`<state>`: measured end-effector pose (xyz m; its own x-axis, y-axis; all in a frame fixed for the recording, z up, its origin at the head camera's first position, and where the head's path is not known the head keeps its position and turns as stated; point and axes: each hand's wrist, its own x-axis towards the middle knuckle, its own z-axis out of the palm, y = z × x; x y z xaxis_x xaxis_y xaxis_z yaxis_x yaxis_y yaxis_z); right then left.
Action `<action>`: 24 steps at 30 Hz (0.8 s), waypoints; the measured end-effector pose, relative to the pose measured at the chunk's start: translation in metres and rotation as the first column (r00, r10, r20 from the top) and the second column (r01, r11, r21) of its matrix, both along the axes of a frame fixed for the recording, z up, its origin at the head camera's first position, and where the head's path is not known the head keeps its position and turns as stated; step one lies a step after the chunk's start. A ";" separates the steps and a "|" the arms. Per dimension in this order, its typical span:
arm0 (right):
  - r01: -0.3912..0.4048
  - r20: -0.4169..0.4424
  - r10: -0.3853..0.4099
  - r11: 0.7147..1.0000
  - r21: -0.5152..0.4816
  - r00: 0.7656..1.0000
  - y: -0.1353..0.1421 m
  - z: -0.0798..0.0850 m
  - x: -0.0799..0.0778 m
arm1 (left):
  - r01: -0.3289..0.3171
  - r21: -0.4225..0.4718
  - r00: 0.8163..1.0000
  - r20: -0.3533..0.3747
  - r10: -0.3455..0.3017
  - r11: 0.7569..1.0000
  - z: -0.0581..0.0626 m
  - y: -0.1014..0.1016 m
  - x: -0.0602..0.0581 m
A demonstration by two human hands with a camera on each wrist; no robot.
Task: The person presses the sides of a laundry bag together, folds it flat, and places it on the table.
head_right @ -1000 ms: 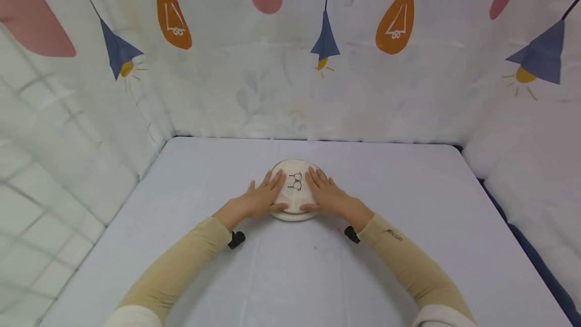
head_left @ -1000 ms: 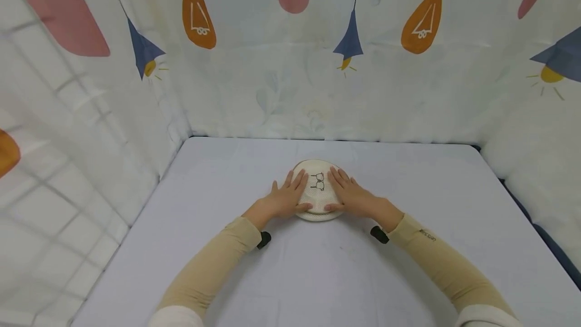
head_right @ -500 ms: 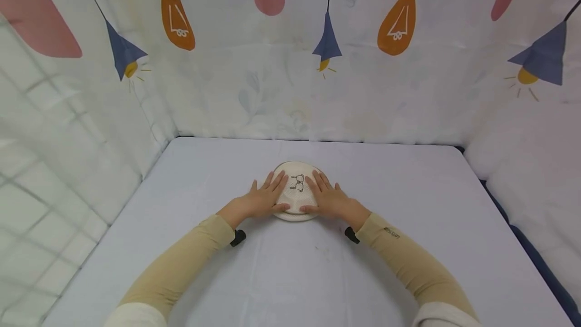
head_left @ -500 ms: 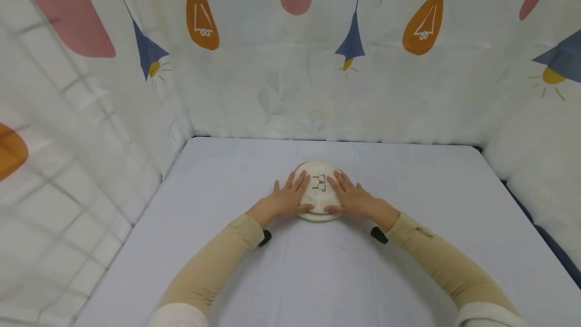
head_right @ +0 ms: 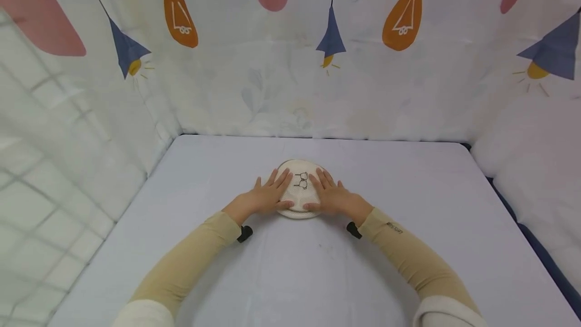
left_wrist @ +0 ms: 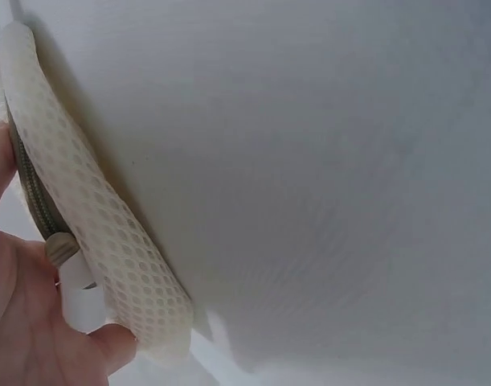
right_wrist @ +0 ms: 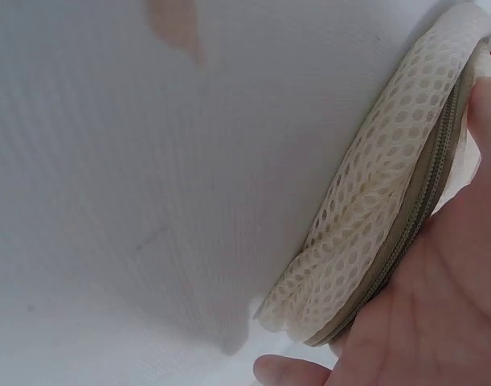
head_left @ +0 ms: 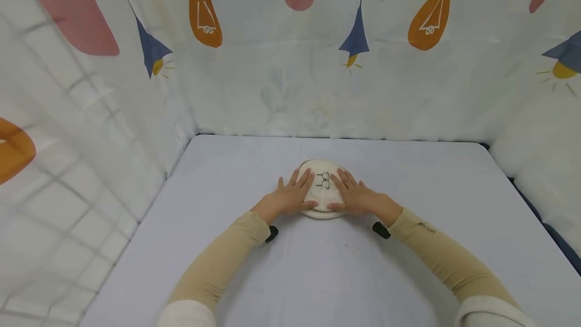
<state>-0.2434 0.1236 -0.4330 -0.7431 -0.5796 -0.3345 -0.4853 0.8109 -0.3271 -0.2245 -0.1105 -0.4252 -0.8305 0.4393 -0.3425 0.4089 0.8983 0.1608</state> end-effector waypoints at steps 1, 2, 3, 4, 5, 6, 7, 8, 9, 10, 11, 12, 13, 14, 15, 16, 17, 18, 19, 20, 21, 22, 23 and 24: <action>-0.002 -0.005 0.002 1.000 -0.005 1.000 0.001 0.000 -0.001 | -0.001 0.003 1.000 -0.002 0.001 1.000 0.001 0.001 -0.001; -0.005 -0.010 0.004 1.000 -0.016 1.000 0.002 0.000 -0.002 | -0.003 0.003 1.000 -0.004 0.003 1.000 0.002 0.001 -0.002; -0.009 -0.018 0.008 0.999 -0.037 1.000 0.002 0.001 -0.003 | -0.005 0.003 1.000 -0.005 0.005 1.000 0.003 0.001 -0.003; -0.014 -0.025 0.012 0.998 -0.059 1.000 0.003 0.001 -0.003 | -0.009 0.007 1.000 -0.004 0.009 1.000 0.004 0.001 -0.005; -0.017 -0.034 0.015 0.998 -0.068 0.999 0.003 0.001 -0.004 | -0.014 0.015 1.000 0.000 0.014 1.000 0.004 0.000 -0.005; -0.021 -0.043 0.018 0.997 -0.075 0.999 0.004 0.001 -0.005 | -0.018 0.026 1.000 0.003 0.018 0.999 0.004 0.000 -0.006; -0.022 -0.048 0.018 0.996 -0.082 0.999 0.005 0.001 -0.005 | -0.021 0.037 1.000 0.010 0.020 0.999 0.005 0.000 -0.007; -0.026 -0.055 0.021 0.996 -0.085 0.998 0.005 0.001 -0.006 | -0.024 0.050 1.000 0.016 0.023 0.998 0.005 -0.001 -0.007; -0.028 -0.060 0.023 0.995 -0.092 0.998 0.006 0.002 -0.006 | -0.026 0.062 1.000 0.018 0.024 0.998 0.005 -0.001 -0.006; -0.031 -0.067 0.024 0.995 -0.091 0.997 0.006 0.003 -0.006 | -0.026 0.073 1.000 0.019 0.025 0.997 0.006 -0.001 -0.006; -0.033 -0.074 0.026 0.996 -0.086 0.997 0.007 0.004 -0.006 | -0.028 0.081 0.999 0.021 0.026 0.996 0.006 -0.001 -0.005; -0.034 -0.079 0.027 0.996 -0.085 0.997 0.007 0.005 -0.006 | -0.027 0.089 0.999 0.021 0.026 0.996 0.007 -0.002 -0.004; -0.035 -0.084 0.028 0.996 -0.084 0.996 0.007 0.005 -0.006 | -0.030 0.097 0.999 0.020 0.028 0.995 0.008 -0.003 -0.003; -0.039 -0.089 0.031 0.996 -0.084 0.996 0.007 0.005 -0.007 | -0.033 0.104 0.999 0.018 0.032 0.994 0.009 -0.005 -0.002; -0.041 -0.092 0.033 0.995 -0.086 0.995 0.007 0.005 -0.008 | -0.037 0.110 0.999 0.018 0.035 0.993 0.009 -0.006 -0.002; -0.043 -0.097 0.035 0.995 -0.088 0.995 0.006 0.005 -0.008 | -0.037 0.114 0.999 0.019 0.035 0.993 0.009 -0.008 -0.001; -0.047 -0.101 0.038 0.995 -0.089 0.994 0.006 0.004 -0.008 | -0.038 0.120 0.999 0.023 0.036 0.992 0.010 -0.010 -0.001; -0.050 -0.104 0.040 0.995 -0.089 0.994 0.006 0.003 -0.009 | -0.038 0.127 0.999 0.023 0.035 0.991 0.010 -0.012 -0.001; -0.053 -0.112 0.043 0.995 -0.088 0.993 0.006 0.003 -0.009 | -0.038 0.133 0.999 0.019 0.035 0.990 0.009 -0.013 -0.001; -0.053 -0.118 0.042 0.995 -0.090 0.992 0.006 0.004 -0.009 | -0.036 0.140 0.999 0.015 0.034 0.990 0.009 -0.014 -0.001; -0.051 -0.125 0.039 0.994 -0.092 0.991 0.006 0.005 -0.009 | -0.036 0.147 0.999 0.009 0.035 0.989 0.009 -0.015 -0.001; -0.048 -0.129 0.036 0.994 -0.094 0.991 0.007 0.006 -0.009 | -0.035 0.152 0.999 0.000 0.036 0.988 0.009 -0.017 -0.001; -0.045 -0.134 0.031 0.994 -0.097 0.990 0.007 0.007 -0.009 | -0.039 0.161 0.999 -0.007 0.041 0.986 0.010 -0.018 -0.001; -0.039 -0.135 0.025 0.994 -0.103 0.991 0.008 0.009 -0.009 | -0.045 0.168 0.999 -0.015 0.048 0.985 0.010 -0.019 -0.002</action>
<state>-0.2525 0.1320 -0.4239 -0.7575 -0.6305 -0.1693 -0.5554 0.7587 -0.3403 -0.2262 -0.1292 -0.4153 -0.8569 0.4503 -0.2509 0.3721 0.8772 0.3034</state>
